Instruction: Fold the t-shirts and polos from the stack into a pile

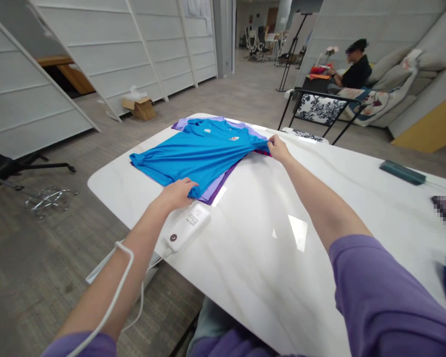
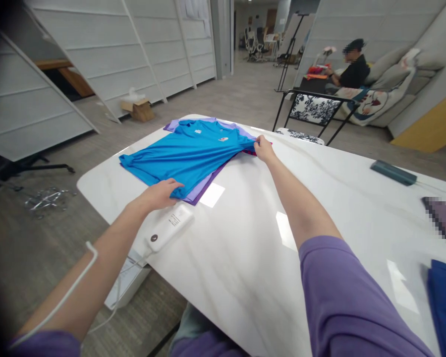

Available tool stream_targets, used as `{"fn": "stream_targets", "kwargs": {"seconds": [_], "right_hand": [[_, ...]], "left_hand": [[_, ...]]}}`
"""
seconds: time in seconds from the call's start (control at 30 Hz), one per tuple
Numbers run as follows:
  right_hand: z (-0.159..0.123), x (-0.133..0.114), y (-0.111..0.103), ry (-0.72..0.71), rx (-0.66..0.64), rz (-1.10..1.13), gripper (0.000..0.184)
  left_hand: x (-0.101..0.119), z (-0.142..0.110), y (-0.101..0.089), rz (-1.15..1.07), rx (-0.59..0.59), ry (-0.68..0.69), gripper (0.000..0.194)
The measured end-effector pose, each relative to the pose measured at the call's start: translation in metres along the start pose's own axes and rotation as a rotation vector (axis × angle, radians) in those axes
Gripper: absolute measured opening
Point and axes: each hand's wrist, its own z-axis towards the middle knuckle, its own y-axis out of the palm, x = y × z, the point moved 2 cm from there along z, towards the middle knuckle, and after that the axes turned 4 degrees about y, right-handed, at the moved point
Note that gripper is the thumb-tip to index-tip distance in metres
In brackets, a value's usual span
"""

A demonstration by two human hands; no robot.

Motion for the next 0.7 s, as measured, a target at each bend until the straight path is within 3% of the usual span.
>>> {"fn": "stream_targets", "kwargs": {"seconds": [0.17, 0.27, 0.33, 0.43, 0.53, 0.6, 0.7], "right_hand": [[-0.025, 0.016, -0.008, 0.047, -0.031, 0.023, 0.019], [-0.031, 0.024, -0.007, 0.054, -0.02, 0.06, 0.018], [-0.031, 0.031, -0.014, 0.066, 0.011, 0.081, 0.019], [-0.035, 0.048, -0.044, 0.097, 0.078, 0.086, 0.02], [-0.053, 0.077, -0.096, 0.119, 0.128, 0.036, 0.018], [-0.077, 0.103, -0.137, 0.127, 0.136, -0.023, 0.014], [-0.125, 0.146, -0.2, 0.162, 0.093, -0.123, 0.012]], "left_hand": [[0.002, -0.009, 0.008, 0.074, 0.008, -0.016, 0.033], [0.015, -0.017, -0.007, 0.121, 0.071, -0.037, 0.032], [0.038, -0.02, -0.023, 0.158, 0.14, -0.013, 0.033], [0.103, -0.029, -0.045, 0.2, 0.27, 0.16, 0.028], [0.193, -0.048, -0.047, 0.201, 0.301, 0.382, 0.022], [0.255, -0.064, -0.03, 0.175, 0.228, 0.511, 0.021], [0.342, -0.087, 0.017, 0.07, -0.003, 0.658, 0.019]]}}
